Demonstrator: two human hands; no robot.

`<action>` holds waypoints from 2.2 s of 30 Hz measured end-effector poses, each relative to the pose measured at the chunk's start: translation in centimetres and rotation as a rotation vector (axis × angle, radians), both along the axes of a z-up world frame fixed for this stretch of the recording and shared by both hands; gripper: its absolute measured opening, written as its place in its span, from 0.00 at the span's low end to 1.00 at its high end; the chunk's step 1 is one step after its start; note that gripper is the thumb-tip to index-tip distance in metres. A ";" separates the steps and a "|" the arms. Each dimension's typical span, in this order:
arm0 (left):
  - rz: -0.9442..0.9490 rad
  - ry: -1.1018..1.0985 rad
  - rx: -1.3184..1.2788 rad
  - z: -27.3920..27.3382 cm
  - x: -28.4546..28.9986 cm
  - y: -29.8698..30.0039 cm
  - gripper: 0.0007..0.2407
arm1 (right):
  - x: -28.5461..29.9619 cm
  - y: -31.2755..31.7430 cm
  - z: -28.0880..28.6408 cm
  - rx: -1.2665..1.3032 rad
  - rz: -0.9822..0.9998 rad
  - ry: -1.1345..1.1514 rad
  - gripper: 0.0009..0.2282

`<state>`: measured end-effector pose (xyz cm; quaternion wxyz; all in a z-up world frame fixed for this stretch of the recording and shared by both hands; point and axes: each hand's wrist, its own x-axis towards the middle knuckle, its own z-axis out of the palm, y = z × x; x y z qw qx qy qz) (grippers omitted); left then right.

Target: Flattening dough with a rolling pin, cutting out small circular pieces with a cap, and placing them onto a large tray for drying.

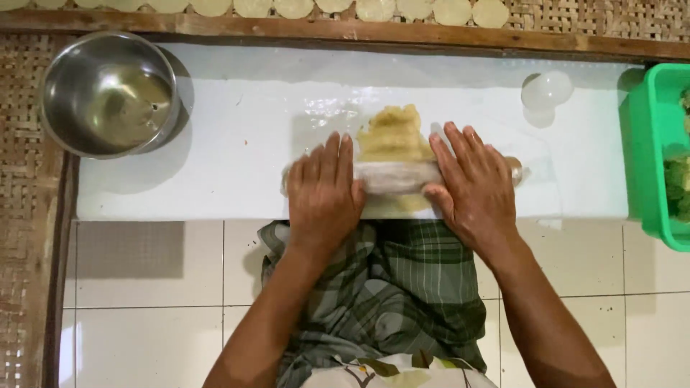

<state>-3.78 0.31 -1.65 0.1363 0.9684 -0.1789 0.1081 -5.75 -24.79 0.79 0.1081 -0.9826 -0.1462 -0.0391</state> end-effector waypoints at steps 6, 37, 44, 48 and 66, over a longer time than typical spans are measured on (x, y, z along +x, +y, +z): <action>-0.031 -0.012 -0.047 -0.2 2.0 0.2 0.26 | 1.5 -0.2 -0.2 0.022 -0.030 0.126 0.28; -0.059 0.228 -0.100 -2.0 9.0 -0.2 0.19 | 2.4 1.4 0.1 0.027 0.085 -0.081 0.12; -0.043 0.271 -0.095 -1.5 9.0 -0.3 0.19 | 1.6 1.2 0.5 -0.006 0.203 -0.099 0.08; -0.037 0.299 -0.112 -2.1 9.2 -0.3 0.20 | 1.9 -1.1 -1.2 0.099 0.134 -0.079 0.17; -0.050 0.142 0.045 -0.6 2.5 0.8 0.23 | -1.8 -0.8 3.0 0.008 0.021 0.241 0.32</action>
